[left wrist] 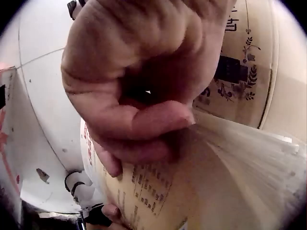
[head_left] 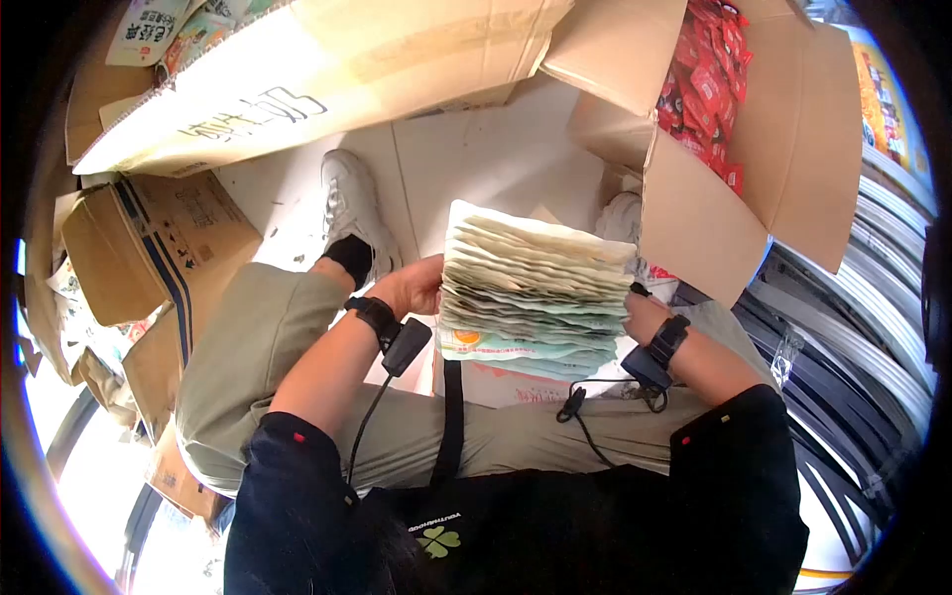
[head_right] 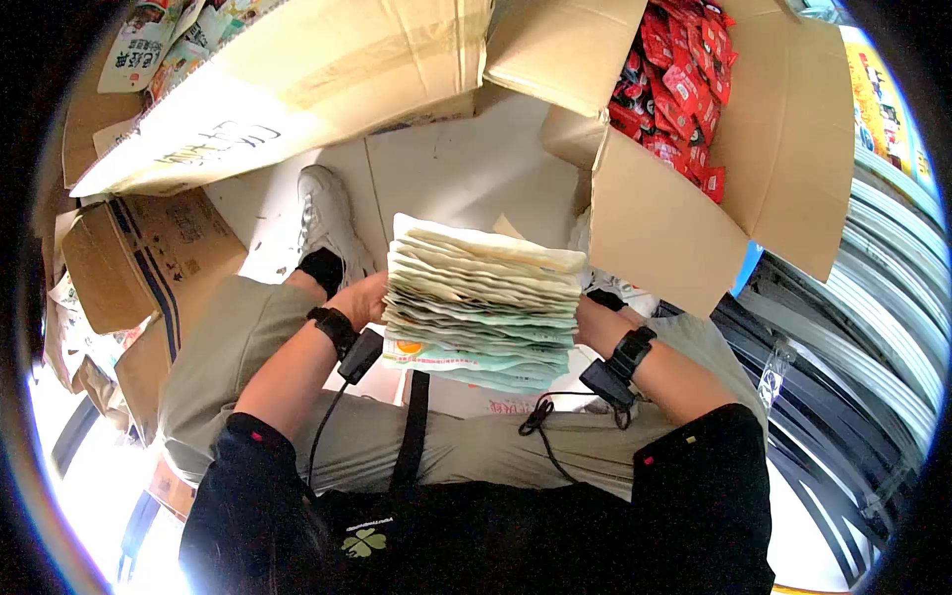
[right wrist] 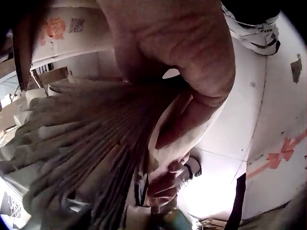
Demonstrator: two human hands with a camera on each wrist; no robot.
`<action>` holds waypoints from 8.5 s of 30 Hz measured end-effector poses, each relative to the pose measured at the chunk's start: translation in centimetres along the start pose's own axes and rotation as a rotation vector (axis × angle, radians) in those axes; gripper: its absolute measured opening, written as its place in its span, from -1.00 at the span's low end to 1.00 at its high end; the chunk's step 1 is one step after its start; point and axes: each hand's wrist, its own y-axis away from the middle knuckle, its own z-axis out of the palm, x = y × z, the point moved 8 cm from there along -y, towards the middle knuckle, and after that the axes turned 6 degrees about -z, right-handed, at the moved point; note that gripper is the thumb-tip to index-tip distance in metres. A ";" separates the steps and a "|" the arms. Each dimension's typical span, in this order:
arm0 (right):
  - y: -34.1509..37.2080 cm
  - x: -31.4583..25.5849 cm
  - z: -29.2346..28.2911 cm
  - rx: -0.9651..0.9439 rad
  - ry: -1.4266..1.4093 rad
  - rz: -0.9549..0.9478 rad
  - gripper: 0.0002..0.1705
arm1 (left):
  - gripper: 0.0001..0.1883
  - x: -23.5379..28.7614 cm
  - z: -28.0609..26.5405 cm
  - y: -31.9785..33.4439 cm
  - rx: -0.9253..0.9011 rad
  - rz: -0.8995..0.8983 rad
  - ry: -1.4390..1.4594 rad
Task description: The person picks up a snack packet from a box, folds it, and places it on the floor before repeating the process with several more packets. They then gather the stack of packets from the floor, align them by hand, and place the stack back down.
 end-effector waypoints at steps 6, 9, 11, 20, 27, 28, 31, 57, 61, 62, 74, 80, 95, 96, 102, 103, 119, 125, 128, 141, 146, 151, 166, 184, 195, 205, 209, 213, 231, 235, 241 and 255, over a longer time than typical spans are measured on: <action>-5.4 4.0 -7.4 0.191 0.540 0.029 -0.48 | -0.46 2.1 -7.3 -8.3 0.225 0.167 -0.127; -5.6 6.5 -9.7 0.089 0.956 0.054 -0.37 | -0.24 1.6 -7.1 -8.0 0.208 0.274 -0.116; -5.0 5.6 -8.2 0.001 1.001 0.082 -0.24 | -0.33 2.5 -4.9 -7.2 0.050 0.343 -0.314; -7.4 2.3 2.3 -0.187 0.000 -0.079 -0.31 | -0.32 1.6 -2.3 -3.0 0.002 0.364 -0.374; -8.1 8.3 -1.3 -0.168 -0.361 0.119 -0.40 | -0.35 -0.2 1.7 0.5 -0.149 0.249 -0.251; -7.3 7.2 -1.3 -0.159 -0.276 0.088 -0.40 | -0.38 0.2 1.7 -0.1 -0.117 0.235 -0.290; -6.1 5.0 -1.1 -0.137 -0.136 0.038 -0.38 | -0.38 0.7 -4.7 -7.0 -0.020 0.225 -0.160; -10.1 4.4 1.1 -0.139 0.084 -0.137 -0.25 | -0.27 1.8 -0.1 -1.9 0.111 0.367 -0.386; -10.3 4.4 0.2 -0.118 0.149 -0.158 -0.23 | -0.22 3.0 0.6 -3.3 -0.192 0.485 -0.516; -10.4 4.7 0.3 -0.109 0.177 -0.172 -0.22 | -0.28 2.7 -0.8 -3.9 -0.084 0.390 -0.416; -8.1 -8.1 3.6 0.046 0.470 -0.674 -0.02 | -0.15 6.9 2.8 1.9 0.244 0.885 -0.820; -4.2 -11.5 8.6 0.113 0.944 -1.020 -0.25 | -0.40 7.4 0.0 0.0 0.103 0.761 -0.433; -1.5 -13.5 13.0 0.120 1.284 -1.298 -0.35 | -0.36 8.6 1.5 4.3 0.347 0.810 -0.400; -1.7 -13.8 13.1 0.111 1.353 -1.279 -0.35 | -0.11 9.8 -0.9 2.9 0.217 0.919 -0.355; -2.9 -14.4 13.4 -0.014 1.662 -1.262 -0.36 | 0.26 9.7 5.4 10.0 0.838 1.433 -1.345; -3.1 -14.4 13.3 -0.003 1.655 -1.258 -0.36 | 0.25 9.3 6.7 9.5 0.753 1.431 -1.519; -7.0 -9.9 12.4 0.060 1.824 -1.156 -0.56 | -0.70 8.4 -1.1 2.9 0.712 1.261 -1.266; -6.4 -9.4 12.4 0.430 2.038 -1.086 -0.47 | -0.55 8.2 -1.1 2.0 0.824 1.187 -1.170; -6.5 -9.3 12.5 0.478 2.078 -1.111 -0.69 | -0.50 8.5 -1.3 1.8 0.815 1.147 -1.190; -6.2 -9.2 12.3 0.499 2.048 -1.144 -0.73 | -0.48 4.1 10.7 8.0 0.756 1.727 -1.959; -6.0 -9.3 10.2 0.427 1.863 -1.146 -0.70 | -0.79 3.9 10.6 3.8 1.085 1.597 -2.129; -3.2 -10.7 4.8 0.567 1.837 -0.994 -0.68 | -0.76 4.1 10.7 3.9 1.063 1.496 -2.187; -4.9 -11.1 7.5 0.298 2.012 -1.008 -0.90 | -0.51 3.8 13.4 1.2 1.073 1.066 -2.267; 10.0 -10.3 12.8 0.096 1.764 -1.522 -0.49 | -0.85 5.8 12.3 7.2 0.782 1.365 -1.863; 5.3 -14.8 10.5 0.277 1.360 -1.122 -0.66 | -0.78 4.9 12.8 12.3 0.580 1.252 -1.375; 6.6 -17.7 10.9 0.548 1.277 -0.876 -0.64 | -0.84 3.1 14.3 13.7 0.557 1.404 -1.497; 8.5 -20.5 12.2 0.669 1.457 -0.902 -0.63 | -0.78 2.0 15.3 15.4 0.551 1.515 -1.636; 10.9 -22.8 15.9 0.464 1.570 -1.121 -0.08 | -0.58 0.5 16.5 17.1 0.461 1.792 -1.791; 9.8 -20.1 15.4 -0.112 1.607 -0.984 -0.28 | -0.44 -1.2 17.5 16.7 0.298 1.734 -1.992; 10.1 -19.9 15.5 -0.065 1.604 -1.146 -0.54 | -0.50 -0.1 16.5 15.6 0.326 1.729 -1.829; 8.7 -17.8 14.8 0.016 1.560 -1.168 -0.61 | -0.54 1.8 15.1 13.6 0.330 1.480 -1.610; 4.8 -14.9 10.2 0.256 1.074 -0.712 -0.18 | -0.86 2.6 13.3 10.4 0.360 1.266 -1.618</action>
